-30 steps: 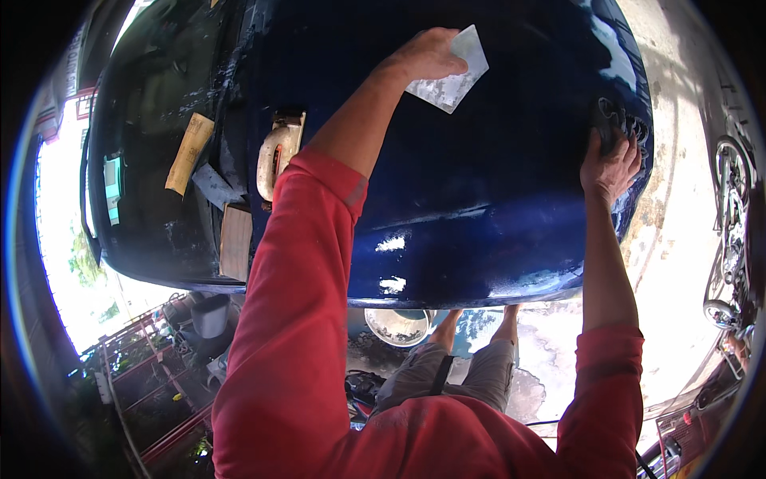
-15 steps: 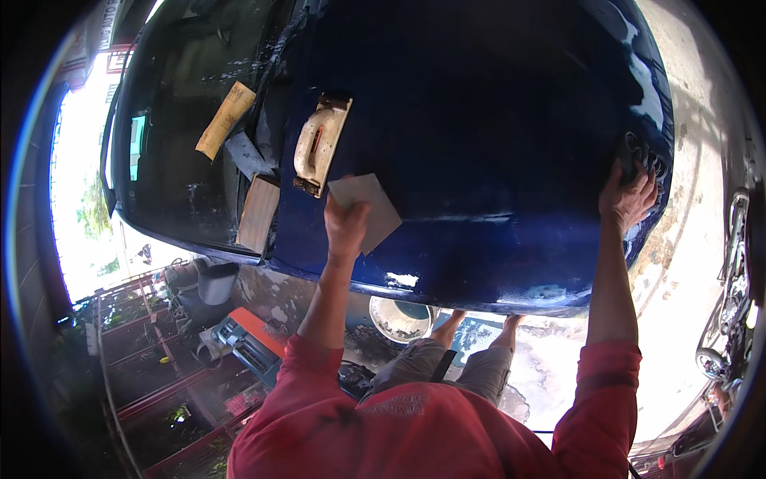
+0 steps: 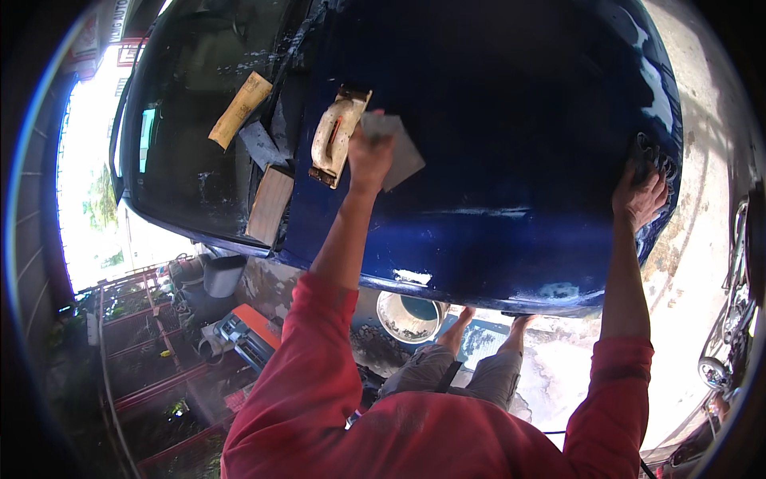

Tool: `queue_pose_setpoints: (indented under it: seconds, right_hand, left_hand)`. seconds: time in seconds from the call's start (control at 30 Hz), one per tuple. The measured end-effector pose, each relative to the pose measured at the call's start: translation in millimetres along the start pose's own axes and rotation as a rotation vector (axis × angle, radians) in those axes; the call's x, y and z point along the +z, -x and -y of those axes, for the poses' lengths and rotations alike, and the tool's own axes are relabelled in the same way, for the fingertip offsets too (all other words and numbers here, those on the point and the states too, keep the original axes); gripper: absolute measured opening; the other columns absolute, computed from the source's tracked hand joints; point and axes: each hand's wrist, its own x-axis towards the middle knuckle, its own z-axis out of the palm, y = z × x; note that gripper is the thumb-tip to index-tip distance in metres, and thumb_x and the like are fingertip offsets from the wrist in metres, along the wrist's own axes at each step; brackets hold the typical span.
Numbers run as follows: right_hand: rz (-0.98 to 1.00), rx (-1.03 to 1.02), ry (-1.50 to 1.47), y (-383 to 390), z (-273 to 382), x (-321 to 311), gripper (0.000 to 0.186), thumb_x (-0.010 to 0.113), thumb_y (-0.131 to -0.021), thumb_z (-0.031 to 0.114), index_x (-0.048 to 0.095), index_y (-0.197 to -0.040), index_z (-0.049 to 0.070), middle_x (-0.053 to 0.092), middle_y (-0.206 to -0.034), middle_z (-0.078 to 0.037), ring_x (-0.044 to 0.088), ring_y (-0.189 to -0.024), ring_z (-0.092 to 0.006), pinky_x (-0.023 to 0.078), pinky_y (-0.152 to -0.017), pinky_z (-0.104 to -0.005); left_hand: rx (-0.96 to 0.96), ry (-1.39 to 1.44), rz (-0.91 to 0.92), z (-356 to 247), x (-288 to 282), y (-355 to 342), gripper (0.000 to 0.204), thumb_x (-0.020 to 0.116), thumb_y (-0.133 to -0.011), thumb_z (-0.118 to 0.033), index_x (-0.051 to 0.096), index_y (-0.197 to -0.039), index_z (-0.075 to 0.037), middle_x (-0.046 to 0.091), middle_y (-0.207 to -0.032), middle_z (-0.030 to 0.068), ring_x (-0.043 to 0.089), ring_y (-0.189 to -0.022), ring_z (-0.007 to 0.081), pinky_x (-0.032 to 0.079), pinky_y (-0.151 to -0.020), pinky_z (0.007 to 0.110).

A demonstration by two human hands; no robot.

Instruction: The person sands the hood of a blue car using a sanding block and a cloth, repeatedly dipping the block into a bucket of water. The person briefly opens and closes the car doors before resuming sanding.

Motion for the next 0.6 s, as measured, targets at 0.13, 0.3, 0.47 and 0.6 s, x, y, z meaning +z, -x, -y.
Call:
queue_pose_setpoints:
  seconds: [0.13,0.3,0.47,0.6]
  right_hand:
    - [-0.020,-0.005,-0.032,1,-1,0,0.063,0.058,-0.099,0.070,0.054,-0.149,0.033,0.038,-0.171,0.001,0.028,-0.159,-0.0291,0.032,-0.117,-0.0707]
    - [0.018,0.038,0.010,0,-1,-1,0.063,0.058,-0.099,0.070,0.054,-0.148,0.032,0.039,-0.171,0.002,0.028,-0.159,-0.0292,0.032,-0.118,-0.0696]
    - [0.015,0.020,0.022,0,2,-3,0.064,0.057,-0.098,0.072,0.054,-0.149,0.033,0.037,-0.172,0.003,0.027,-0.160,-0.0283,0.031,-0.120,-0.0684]
    - [-0.001,0.036,-0.019,0,1,-2,0.065,0.055,-0.098,0.073,0.054,-0.150,0.034,0.038,-0.171,0.003,0.027,-0.160,-0.0284,0.031,-0.120,-0.0682]
  left_hand:
    - [0.144,-0.301,0.010,-6,7,-16,0.054,0.066,-0.081,-0.005,0.067,-0.135,-0.004,0.074,-0.111,0.0093,0.071,-0.100,0.0216,0.056,-0.090,0.035]
    - [-0.054,-0.013,0.008,-6,2,-23,0.047,0.064,-0.082,-0.001,0.069,-0.129,-0.004,0.076,-0.105,0.0102,0.074,-0.096,0.0231,0.058,-0.090,0.036]
    - [0.093,-0.224,0.080,-11,10,-24,0.053,0.065,-0.082,-0.003,0.068,-0.135,-0.007,0.075,-0.113,0.0117,0.073,-0.104,0.0249,0.057,-0.092,0.036]
    - [0.153,-0.319,0.034,-8,12,-30,0.045,0.061,-0.083,0.003,0.069,-0.127,-0.004,0.076,-0.110,0.0125,0.074,-0.098,0.0244,0.059,-0.090,0.037]
